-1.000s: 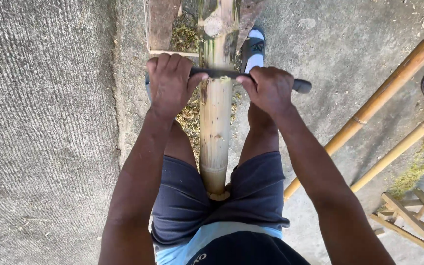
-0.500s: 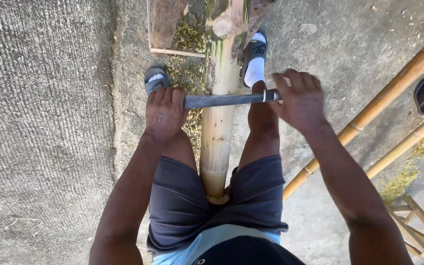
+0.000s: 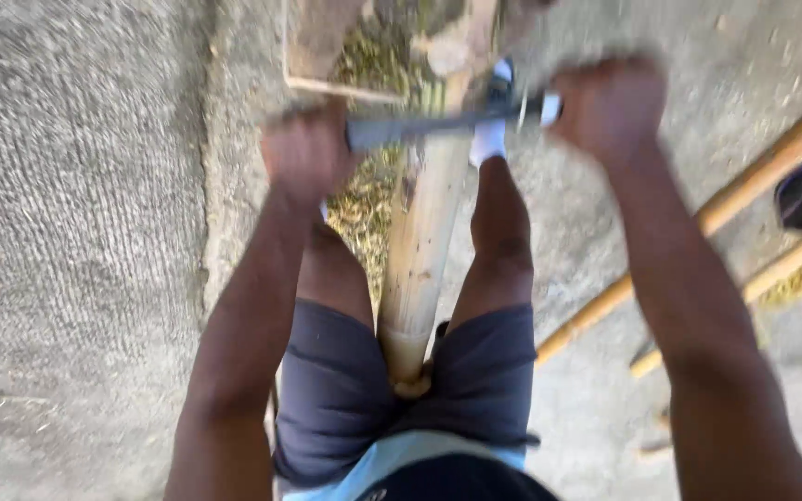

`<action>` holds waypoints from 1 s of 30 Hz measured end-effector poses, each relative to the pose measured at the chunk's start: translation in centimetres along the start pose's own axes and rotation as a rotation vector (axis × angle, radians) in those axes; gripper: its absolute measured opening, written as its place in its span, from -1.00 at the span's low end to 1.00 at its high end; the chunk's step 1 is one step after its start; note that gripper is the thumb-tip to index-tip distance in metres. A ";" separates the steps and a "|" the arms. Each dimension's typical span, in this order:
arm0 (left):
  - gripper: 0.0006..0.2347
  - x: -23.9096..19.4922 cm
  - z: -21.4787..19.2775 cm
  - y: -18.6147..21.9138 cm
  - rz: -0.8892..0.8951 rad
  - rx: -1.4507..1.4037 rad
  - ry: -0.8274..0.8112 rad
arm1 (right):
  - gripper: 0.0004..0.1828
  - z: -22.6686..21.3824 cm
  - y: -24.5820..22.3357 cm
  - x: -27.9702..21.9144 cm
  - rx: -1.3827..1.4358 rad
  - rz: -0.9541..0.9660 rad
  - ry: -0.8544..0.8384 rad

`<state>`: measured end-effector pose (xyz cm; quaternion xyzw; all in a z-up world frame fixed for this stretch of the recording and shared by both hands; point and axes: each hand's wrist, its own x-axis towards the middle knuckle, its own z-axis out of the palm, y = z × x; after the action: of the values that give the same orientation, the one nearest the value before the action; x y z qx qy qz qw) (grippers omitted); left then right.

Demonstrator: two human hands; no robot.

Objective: The recorder uses a knife to scrape the exterior surface of a bamboo pole held between their legs.

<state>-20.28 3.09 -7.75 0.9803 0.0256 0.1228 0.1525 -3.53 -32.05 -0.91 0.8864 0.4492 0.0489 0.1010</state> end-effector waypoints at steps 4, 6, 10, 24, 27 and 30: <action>-0.90 -5.2 -1.1 1.4 -0.025 -0.089 -0.095 | -0.68 -1.8 -4.5 -4.0 0.178 0.092 -0.056; -0.87 -2.1 2.8 -0.7 -0.029 -0.089 -0.021 | -0.67 -0.8 -1.2 -0.2 0.144 0.076 -0.043; -0.64 -1.4 5.1 -1.9 0.039 0.058 -0.139 | -0.78 1.0 1.9 2.9 0.103 -0.027 -0.113; -0.71 -1.3 4.7 1.2 0.124 0.491 0.278 | -0.66 0.3 -0.9 1.0 0.129 -0.130 -0.176; -0.79 1.9 0.7 1.2 -0.153 -0.089 -0.249 | -0.71 -0.4 2.0 4.2 0.068 -0.101 0.036; -0.87 -3.8 -0.9 2.7 -0.159 -0.077 -0.170 | -0.76 0.3 0.5 1.4 0.131 -0.113 -0.035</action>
<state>-24.09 0.39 -7.00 0.9755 0.0853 0.0276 0.2011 -2.28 -31.21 -1.08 0.8650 0.4989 -0.0021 0.0530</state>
